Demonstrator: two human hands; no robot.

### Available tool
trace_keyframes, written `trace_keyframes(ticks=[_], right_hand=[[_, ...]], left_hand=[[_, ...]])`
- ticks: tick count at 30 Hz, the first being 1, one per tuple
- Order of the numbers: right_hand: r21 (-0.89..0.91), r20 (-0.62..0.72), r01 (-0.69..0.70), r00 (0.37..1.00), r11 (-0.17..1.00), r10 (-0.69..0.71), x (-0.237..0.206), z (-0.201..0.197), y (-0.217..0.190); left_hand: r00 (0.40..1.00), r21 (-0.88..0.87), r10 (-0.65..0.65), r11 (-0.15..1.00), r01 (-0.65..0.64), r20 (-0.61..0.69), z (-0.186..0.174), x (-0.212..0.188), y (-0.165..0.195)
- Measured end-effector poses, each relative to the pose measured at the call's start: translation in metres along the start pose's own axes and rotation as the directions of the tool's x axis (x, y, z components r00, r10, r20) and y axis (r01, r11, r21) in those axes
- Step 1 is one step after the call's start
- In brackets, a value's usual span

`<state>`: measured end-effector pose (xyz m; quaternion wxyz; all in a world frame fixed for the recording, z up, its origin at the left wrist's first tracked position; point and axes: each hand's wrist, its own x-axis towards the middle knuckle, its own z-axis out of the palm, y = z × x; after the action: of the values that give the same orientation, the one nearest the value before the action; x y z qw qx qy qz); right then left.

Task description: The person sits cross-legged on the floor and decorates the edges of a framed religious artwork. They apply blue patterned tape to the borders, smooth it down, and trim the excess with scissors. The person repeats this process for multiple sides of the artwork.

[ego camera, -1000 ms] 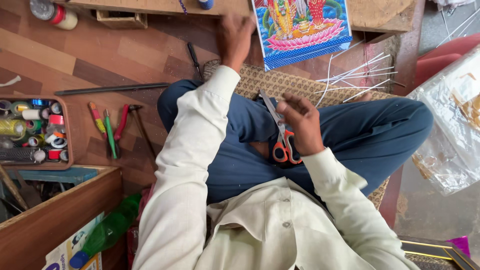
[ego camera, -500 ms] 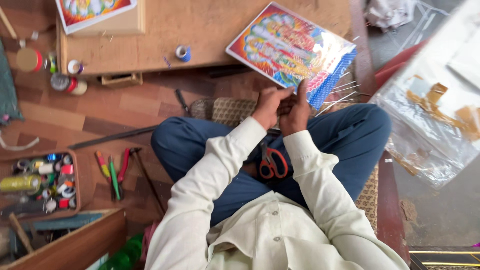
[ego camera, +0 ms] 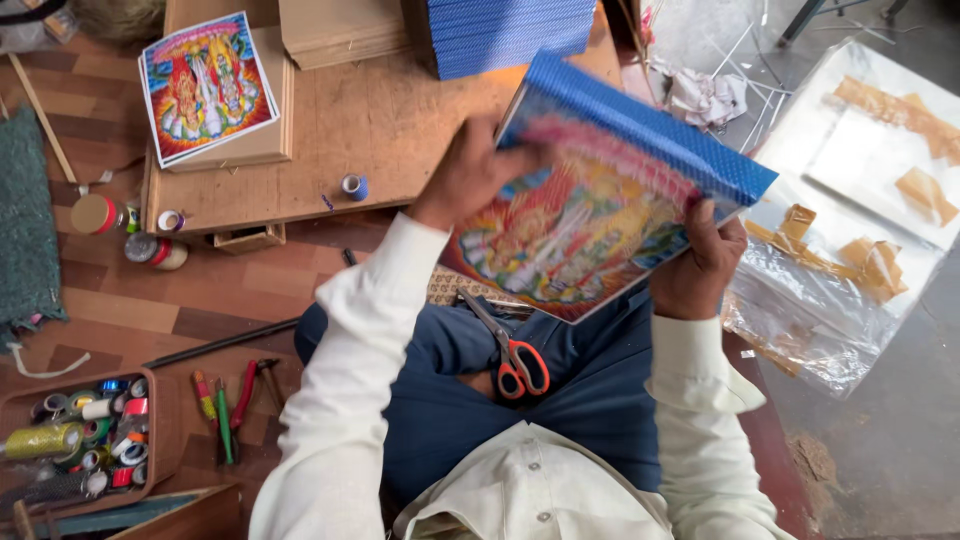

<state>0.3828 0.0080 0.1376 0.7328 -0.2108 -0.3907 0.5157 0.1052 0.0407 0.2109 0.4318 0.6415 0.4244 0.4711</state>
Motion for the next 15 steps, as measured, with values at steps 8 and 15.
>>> trace_keyframes(ticks=[8, 15], right_hand=[[-0.849, 0.352, 0.495, 0.789, 0.182, -0.503, -0.030, 0.032, -0.060], [-0.654, 0.741, 0.756, 0.651, 0.044, -0.165, -0.030, 0.073, -0.084]], left_hand=[[0.977, -0.122, 0.120, 0.982, -0.143, -0.178, 0.056, -0.073, 0.014], [0.967, -0.149, 0.172, 0.968, -0.201, -0.188, 0.075, -0.095, 0.039]])
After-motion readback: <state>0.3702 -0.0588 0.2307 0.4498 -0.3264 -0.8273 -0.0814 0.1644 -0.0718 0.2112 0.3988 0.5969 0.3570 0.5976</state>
